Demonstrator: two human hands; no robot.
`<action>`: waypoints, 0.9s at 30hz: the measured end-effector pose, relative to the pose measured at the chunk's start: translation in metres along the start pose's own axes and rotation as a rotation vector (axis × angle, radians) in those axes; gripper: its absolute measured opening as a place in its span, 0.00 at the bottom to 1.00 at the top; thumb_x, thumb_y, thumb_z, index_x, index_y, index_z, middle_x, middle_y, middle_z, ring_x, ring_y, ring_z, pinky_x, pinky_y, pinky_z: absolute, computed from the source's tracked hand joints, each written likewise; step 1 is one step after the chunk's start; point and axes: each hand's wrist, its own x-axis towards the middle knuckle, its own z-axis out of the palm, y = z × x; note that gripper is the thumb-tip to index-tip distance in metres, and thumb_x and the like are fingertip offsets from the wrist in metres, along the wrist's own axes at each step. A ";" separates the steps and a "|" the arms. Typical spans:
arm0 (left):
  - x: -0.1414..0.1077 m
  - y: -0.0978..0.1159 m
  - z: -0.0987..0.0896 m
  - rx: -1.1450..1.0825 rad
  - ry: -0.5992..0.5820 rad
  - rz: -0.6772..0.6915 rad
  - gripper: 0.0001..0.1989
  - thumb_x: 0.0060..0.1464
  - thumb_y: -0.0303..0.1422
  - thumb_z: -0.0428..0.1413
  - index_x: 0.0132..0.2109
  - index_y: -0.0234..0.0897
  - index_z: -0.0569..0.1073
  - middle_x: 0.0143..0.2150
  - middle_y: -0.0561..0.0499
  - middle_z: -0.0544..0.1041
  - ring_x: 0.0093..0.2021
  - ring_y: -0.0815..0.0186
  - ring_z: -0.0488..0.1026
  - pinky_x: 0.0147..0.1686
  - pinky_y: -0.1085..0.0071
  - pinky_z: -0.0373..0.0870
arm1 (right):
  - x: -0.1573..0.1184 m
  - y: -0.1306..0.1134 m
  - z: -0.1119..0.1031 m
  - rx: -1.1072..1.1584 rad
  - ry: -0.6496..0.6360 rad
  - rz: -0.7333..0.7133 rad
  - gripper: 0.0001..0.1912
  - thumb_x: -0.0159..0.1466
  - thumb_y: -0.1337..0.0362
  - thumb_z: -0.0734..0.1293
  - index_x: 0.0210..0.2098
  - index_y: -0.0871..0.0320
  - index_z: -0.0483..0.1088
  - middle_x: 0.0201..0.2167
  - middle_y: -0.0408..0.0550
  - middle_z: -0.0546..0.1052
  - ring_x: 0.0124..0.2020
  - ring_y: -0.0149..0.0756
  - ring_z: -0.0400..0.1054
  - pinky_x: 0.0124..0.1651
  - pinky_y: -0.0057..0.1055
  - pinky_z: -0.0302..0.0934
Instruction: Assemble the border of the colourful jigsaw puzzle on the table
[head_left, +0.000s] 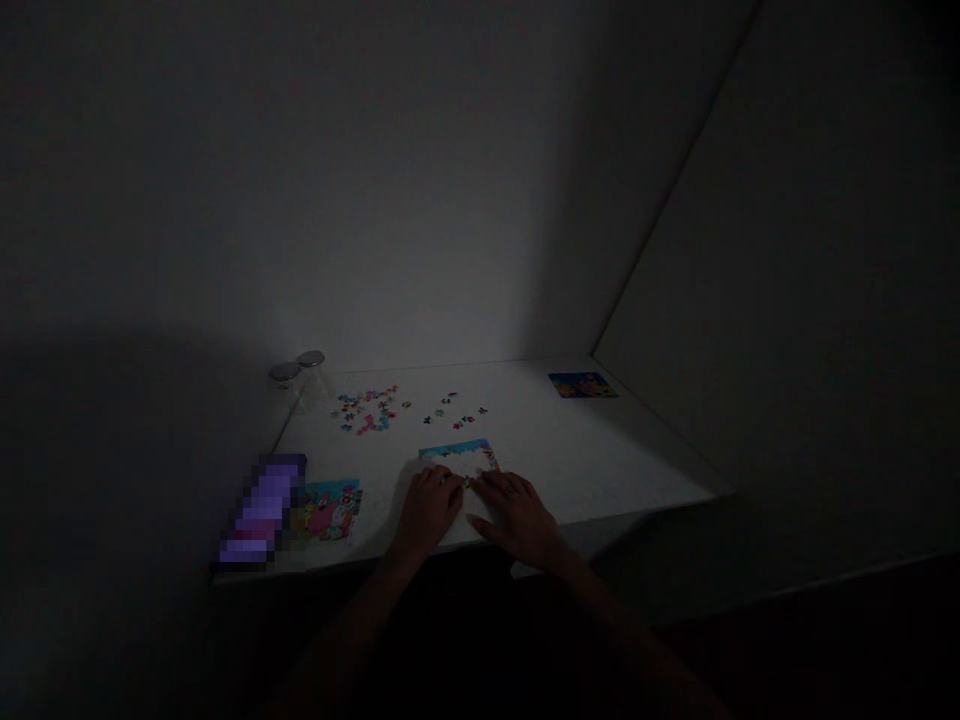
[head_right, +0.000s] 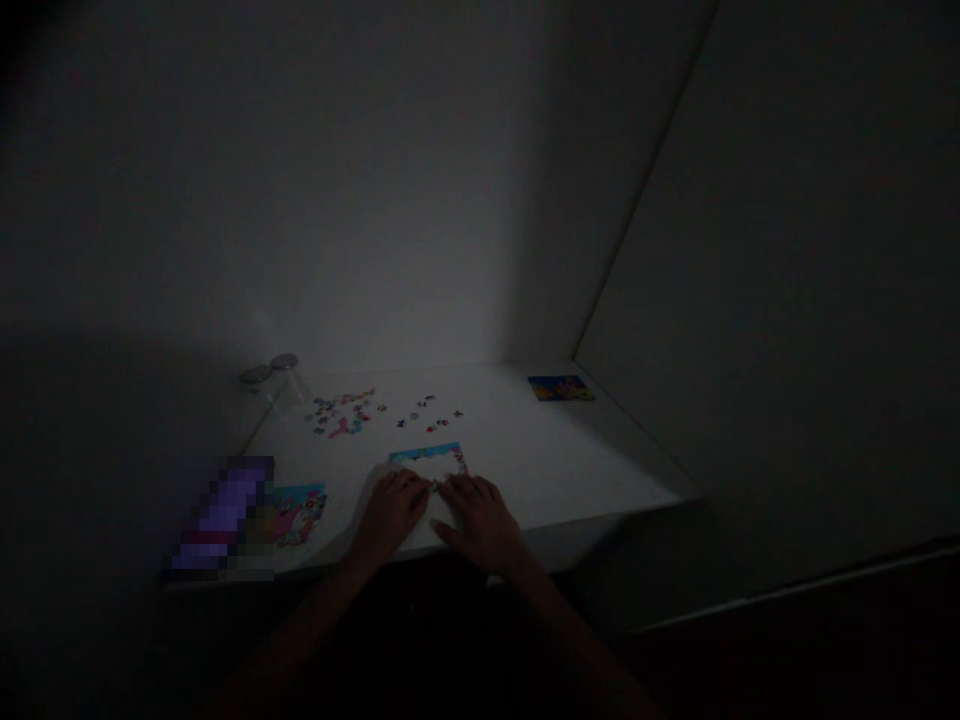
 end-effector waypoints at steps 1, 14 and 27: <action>0.000 -0.001 0.001 -0.006 -0.007 -0.008 0.09 0.61 0.28 0.55 0.46 0.40 0.77 0.43 0.48 0.75 0.45 0.60 0.71 0.47 0.61 0.67 | 0.000 0.000 0.001 -0.001 -0.003 0.003 0.31 0.66 0.49 0.63 0.65 0.52 0.60 0.62 0.55 0.67 0.63 0.47 0.59 0.63 0.50 0.53; -0.001 -0.004 0.007 -0.121 -0.063 -0.008 0.12 0.61 0.25 0.53 0.51 0.36 0.74 0.46 0.45 0.75 0.46 0.56 0.70 0.47 0.58 0.68 | 0.005 -0.003 -0.005 -0.013 -0.098 0.049 0.33 0.67 0.51 0.62 0.68 0.52 0.55 0.65 0.53 0.64 0.66 0.48 0.54 0.65 0.52 0.52; -0.004 -0.006 0.003 -0.186 0.008 0.048 0.13 0.57 0.24 0.55 0.49 0.39 0.75 0.44 0.47 0.75 0.45 0.59 0.70 0.45 0.62 0.69 | 0.001 0.005 0.002 -0.022 -0.024 0.012 0.35 0.66 0.53 0.63 0.69 0.51 0.52 0.66 0.50 0.64 0.66 0.46 0.54 0.66 0.51 0.52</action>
